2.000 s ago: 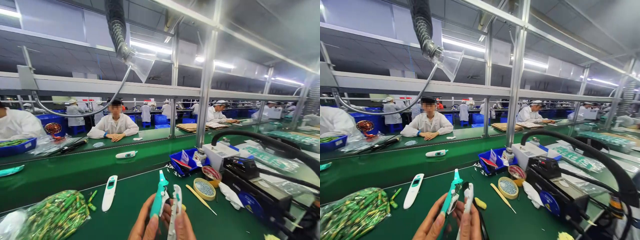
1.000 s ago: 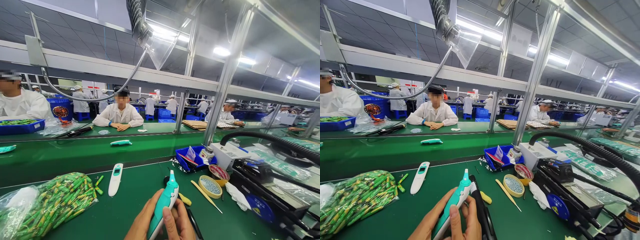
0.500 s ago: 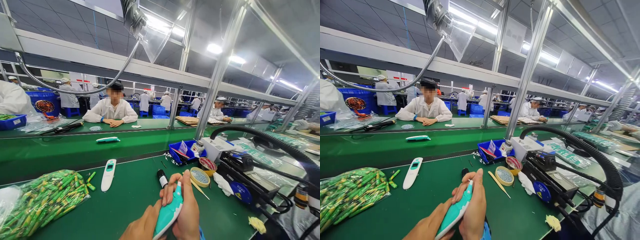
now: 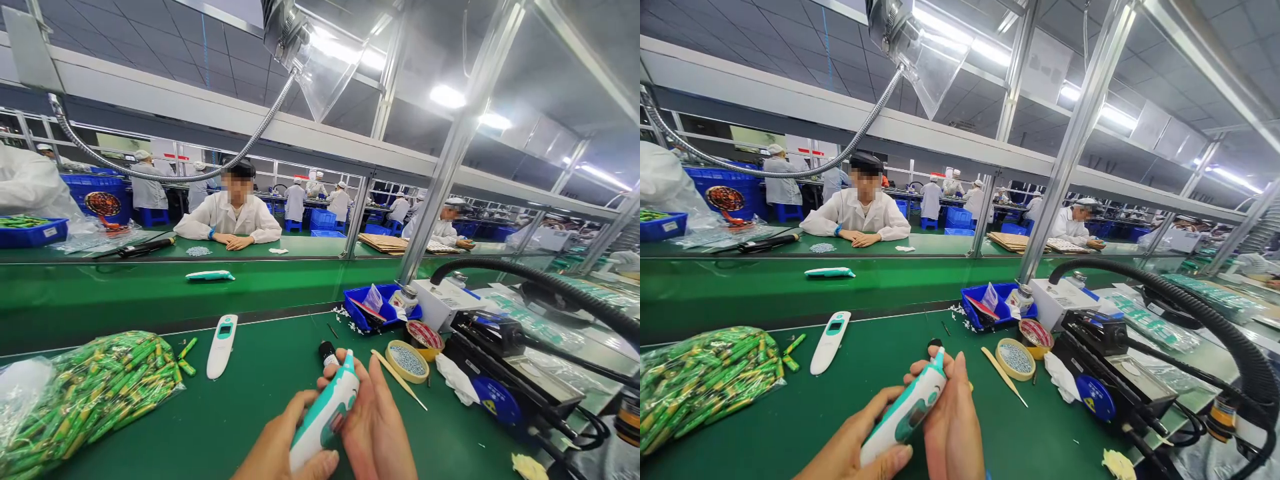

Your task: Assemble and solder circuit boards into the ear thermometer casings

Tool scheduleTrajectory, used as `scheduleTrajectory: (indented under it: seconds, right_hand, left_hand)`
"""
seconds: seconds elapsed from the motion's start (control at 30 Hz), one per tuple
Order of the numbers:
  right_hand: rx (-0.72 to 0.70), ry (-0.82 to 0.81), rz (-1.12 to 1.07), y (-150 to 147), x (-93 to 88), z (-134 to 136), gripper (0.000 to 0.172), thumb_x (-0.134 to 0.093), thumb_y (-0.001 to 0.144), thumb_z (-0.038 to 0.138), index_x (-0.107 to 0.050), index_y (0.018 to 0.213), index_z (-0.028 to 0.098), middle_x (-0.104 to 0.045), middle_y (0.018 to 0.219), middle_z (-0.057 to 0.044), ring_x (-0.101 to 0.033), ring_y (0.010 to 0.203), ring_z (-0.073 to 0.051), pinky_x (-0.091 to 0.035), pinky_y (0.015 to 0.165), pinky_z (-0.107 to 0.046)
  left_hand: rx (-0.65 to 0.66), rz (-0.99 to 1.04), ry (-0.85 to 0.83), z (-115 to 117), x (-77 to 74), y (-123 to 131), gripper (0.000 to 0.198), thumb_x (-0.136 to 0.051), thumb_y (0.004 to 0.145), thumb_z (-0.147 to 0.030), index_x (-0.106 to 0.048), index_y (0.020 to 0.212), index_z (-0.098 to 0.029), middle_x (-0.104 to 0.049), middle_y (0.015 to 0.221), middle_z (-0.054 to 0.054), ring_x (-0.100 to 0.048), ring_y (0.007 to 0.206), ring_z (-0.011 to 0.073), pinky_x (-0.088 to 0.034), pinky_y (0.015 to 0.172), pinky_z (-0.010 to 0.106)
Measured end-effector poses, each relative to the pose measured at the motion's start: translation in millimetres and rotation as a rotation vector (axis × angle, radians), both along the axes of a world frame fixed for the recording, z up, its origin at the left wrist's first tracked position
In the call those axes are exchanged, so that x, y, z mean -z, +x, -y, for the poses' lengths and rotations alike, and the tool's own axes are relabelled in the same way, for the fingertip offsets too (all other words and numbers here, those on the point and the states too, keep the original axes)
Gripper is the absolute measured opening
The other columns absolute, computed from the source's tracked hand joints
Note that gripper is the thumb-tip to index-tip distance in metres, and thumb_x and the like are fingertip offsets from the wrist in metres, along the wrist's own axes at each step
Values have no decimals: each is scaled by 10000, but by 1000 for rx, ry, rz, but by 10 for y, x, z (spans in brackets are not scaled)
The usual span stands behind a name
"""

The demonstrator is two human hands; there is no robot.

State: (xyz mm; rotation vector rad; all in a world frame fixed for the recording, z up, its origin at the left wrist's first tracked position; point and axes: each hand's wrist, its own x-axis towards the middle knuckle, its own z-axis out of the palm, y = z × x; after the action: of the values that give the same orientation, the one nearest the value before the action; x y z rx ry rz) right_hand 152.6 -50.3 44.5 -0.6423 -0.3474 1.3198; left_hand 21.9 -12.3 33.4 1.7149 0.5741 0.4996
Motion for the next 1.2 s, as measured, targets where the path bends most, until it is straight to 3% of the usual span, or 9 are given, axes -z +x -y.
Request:
scheduleTrajectory:
  seconds: [0.1, 0.2, 0.37, 0.53, 0.77, 1.0, 1.2]
  right_hand:
    - [13, -44, 6, -34, 136, 51, 604, -710, 659, 552, -529, 1076, 154, -654, 894, -111, -589, 839, -225, -453, 747, -317]
    - [26, -82, 34, -71, 194, 137, 676, -721, 668, 527, -466, 1165, 146, -632, 1015, -152, -581, 923, -238, -430, 795, -329]
    - [81, -100, 129, -139, 144, 230, 757, -762, 630, 503, -422, 1200, 138, -630, 1028, -146, -582, 927, -228, -427, 783, -316]
    - [174, -100, 251, -174, 170, 215, 726, -794, 579, 485, -473, 1133, 143, -670, 891, -100, -609, 847, -259, -436, 783, -349]
    - [173, -63, 249, -171, 228, 213, 628, -801, 592, 429, -529, 1099, 177, -668, 903, -89, -604, 875, -269, -429, 802, -355]
    - [190, -121, 219, -185, 245, 202, 704, -803, 570, 453, -499, 1137, 168, -665, 922, -95, -595, 902, -283, -433, 814, -370]
    - [184, -105, 369, -223, 380, 220, 645, -799, 557, 464, -532, 1069, 178, -644, 1003, -108, -560, 981, -297, -427, 824, -348]
  left_hand:
    - [45, 145, -313, -7, 38, 61, 666, -677, 591, -590, -517, 1064, -148, -590, 956, 67, -526, 872, 204, -397, 754, 271]
    - [107, 246, -517, 14, 25, 96, 676, -750, 549, -526, -540, 1063, -139, -592, 909, 49, -520, 911, 193, -374, 785, 261]
    - [95, 284, -481, 27, 92, 111, 645, -774, 570, -448, -557, 1086, -128, -586, 931, 55, -518, 860, 171, -366, 781, 265]
    - [110, 275, -448, 31, 158, 98, 665, -754, 605, -439, -518, 1168, -176, -571, 1034, 61, -507, 935, 191, -366, 805, 273]
    - [98, 263, -493, 50, 79, 98, 624, -753, 587, -467, -545, 1079, -146, -598, 959, 58, -536, 928, 198, -375, 812, 281]
    - [93, 266, -558, 56, 66, 104, 622, -778, 553, -453, -551, 1036, -132, -596, 881, 42, -525, 925, 193, -366, 780, 259]
    - [93, 257, -658, 62, -16, 95, 533, -814, 538, -325, -569, 963, -117, -582, 771, 5, -536, 714, 118, -380, 677, 204]
